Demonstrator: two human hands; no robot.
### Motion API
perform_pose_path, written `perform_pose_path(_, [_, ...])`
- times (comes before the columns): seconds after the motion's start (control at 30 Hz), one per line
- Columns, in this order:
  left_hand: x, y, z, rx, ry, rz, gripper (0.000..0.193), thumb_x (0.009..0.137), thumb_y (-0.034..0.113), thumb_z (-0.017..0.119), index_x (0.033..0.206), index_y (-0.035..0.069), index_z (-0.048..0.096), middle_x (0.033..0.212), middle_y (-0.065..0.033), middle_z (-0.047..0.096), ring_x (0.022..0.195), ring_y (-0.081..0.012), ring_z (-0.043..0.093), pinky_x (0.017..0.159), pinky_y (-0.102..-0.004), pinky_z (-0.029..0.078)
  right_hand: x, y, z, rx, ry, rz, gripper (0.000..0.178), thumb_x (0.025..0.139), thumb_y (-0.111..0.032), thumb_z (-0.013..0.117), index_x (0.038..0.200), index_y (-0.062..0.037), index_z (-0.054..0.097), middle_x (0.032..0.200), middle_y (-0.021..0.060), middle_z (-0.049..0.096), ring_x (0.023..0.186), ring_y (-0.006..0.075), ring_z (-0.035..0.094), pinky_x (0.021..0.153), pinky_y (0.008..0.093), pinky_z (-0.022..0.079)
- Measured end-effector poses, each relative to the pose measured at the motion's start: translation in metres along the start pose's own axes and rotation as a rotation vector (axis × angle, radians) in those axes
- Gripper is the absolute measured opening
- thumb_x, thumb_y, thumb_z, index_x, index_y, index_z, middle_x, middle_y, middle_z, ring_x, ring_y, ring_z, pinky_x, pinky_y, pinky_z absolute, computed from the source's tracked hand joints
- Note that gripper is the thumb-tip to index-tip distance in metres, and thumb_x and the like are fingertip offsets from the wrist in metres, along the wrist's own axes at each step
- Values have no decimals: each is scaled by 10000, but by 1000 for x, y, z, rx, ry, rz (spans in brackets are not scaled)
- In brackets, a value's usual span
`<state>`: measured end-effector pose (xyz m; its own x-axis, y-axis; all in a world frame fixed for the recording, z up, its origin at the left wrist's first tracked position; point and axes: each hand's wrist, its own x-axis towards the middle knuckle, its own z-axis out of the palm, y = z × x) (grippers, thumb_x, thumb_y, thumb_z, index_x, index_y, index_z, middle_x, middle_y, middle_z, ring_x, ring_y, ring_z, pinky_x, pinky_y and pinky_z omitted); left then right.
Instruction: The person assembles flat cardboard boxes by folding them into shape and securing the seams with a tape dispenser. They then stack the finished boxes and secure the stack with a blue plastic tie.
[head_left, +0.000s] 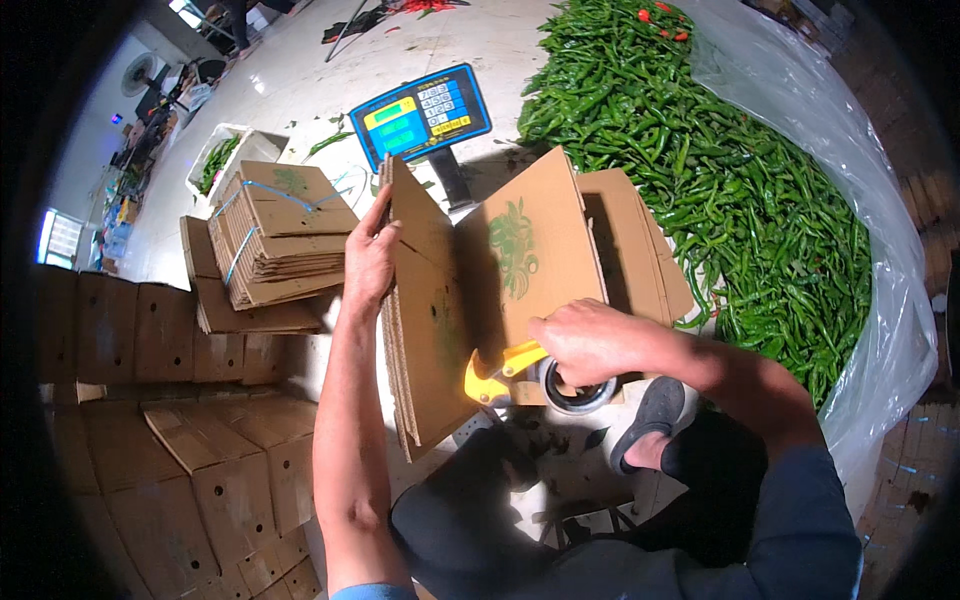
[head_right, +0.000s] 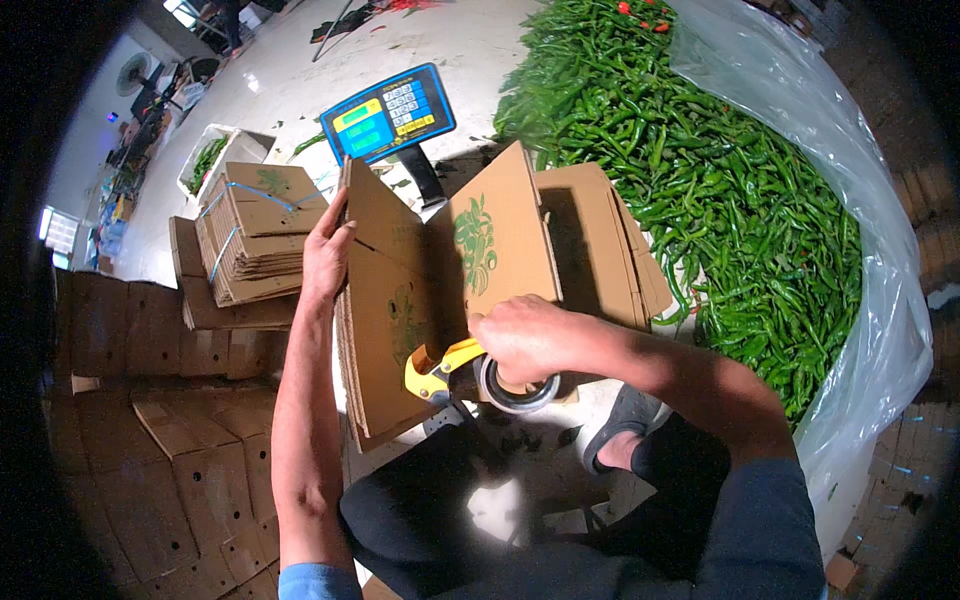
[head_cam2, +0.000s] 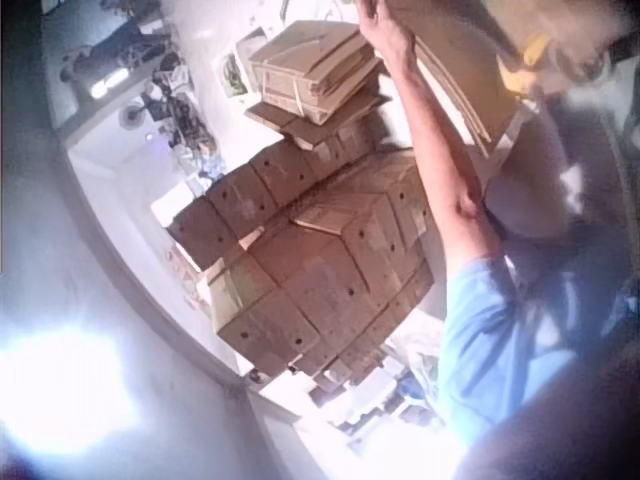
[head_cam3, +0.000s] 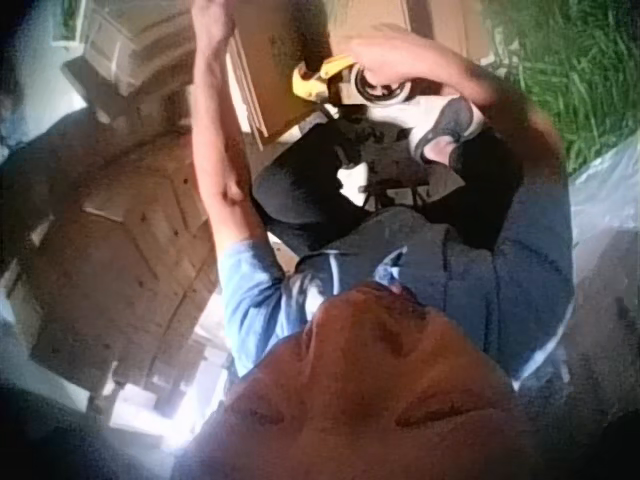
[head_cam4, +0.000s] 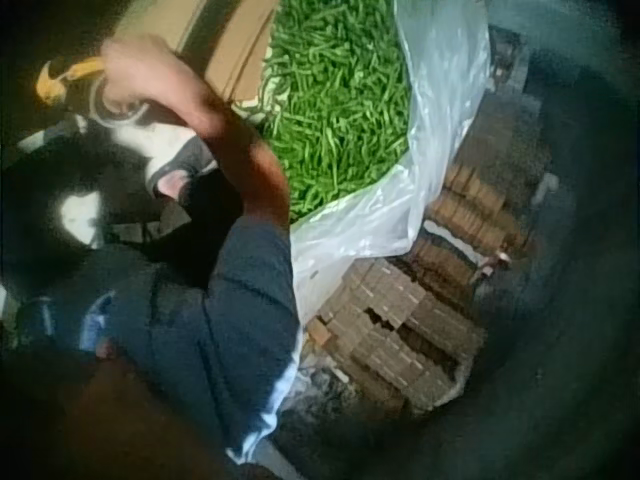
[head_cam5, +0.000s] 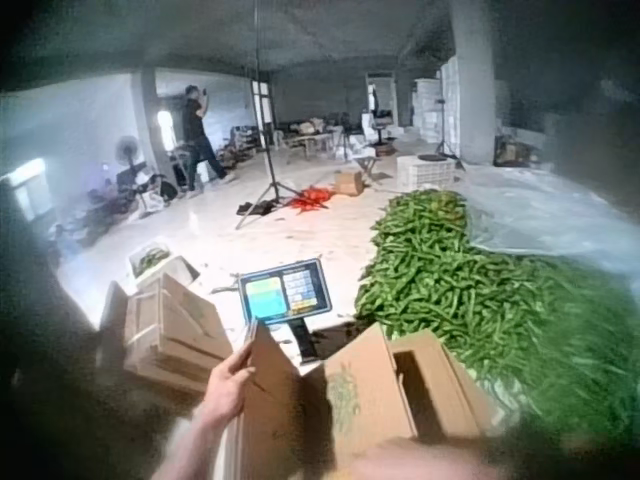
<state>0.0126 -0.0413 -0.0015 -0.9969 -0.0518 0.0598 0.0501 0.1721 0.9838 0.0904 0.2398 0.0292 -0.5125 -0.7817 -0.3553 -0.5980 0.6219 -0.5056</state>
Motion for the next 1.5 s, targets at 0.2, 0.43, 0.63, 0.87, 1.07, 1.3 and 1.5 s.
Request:
perform_pose_path(0.2, [2,-8,-7,31,12,4,532,888,5,500,1411,7,404,1389,-101,488,1235,-148,477,1019,-253,364,34,25,47,408,88,186,295,706,-3,546,992,70,543,818,270,636,796,426,642,691,470,507])
perform_pose_path(0.43, [5,-19,-17,-69,9,23,529,896,11,498,1415,3,395,1423,-109,449,1269,-163,450,1062,-282,334,87,94,120,696,416,603,277,728,-32,533,991,41,578,909,281,641,901,412,636,779,469,492])
perform_pose_path(0.63, [0,-16,-22,0,36,-11,532,896,13,508,1416,14,398,1436,-107,435,1303,-165,417,1087,-281,295,116,92,127,1173,705,584,397,725,17,641,1103,-10,524,758,96,609,563,182,596,491,335,478])
perform_pose_path(0.87, [-1,-20,-31,21,7,3,547,912,33,504,1441,26,363,1489,-89,366,1364,-167,324,1096,-293,255,152,41,50,849,839,645,515,716,4,527,1227,-60,529,1012,236,636,992,392,607,852,452,475])
perform_pose_path(1.07, [4,-23,-25,-4,52,-15,587,911,44,501,1458,-12,294,1485,-113,363,1352,-179,341,1093,-288,258,158,23,5,795,525,645,666,781,-81,531,1423,-155,367,1170,207,562,1092,368,567,925,442,467])
perform_pose_path(1.3, [1,-24,-35,-2,80,-68,552,899,51,521,1411,-61,350,1369,-123,480,1213,-169,478,1029,-278,358,183,38,4,746,412,502,513,798,-66,494,1310,-32,481,1248,219,570,1165,351,551,984,435,443])
perform_pose_path(1.5, [11,-27,-21,61,79,-30,546,902,100,550,1400,-54,385,1365,-101,498,1209,-155,477,1029,-270,339,212,87,57,610,511,338,580,760,-46,463,1339,-96,464,878,208,673,739,302,669,630,399,504])
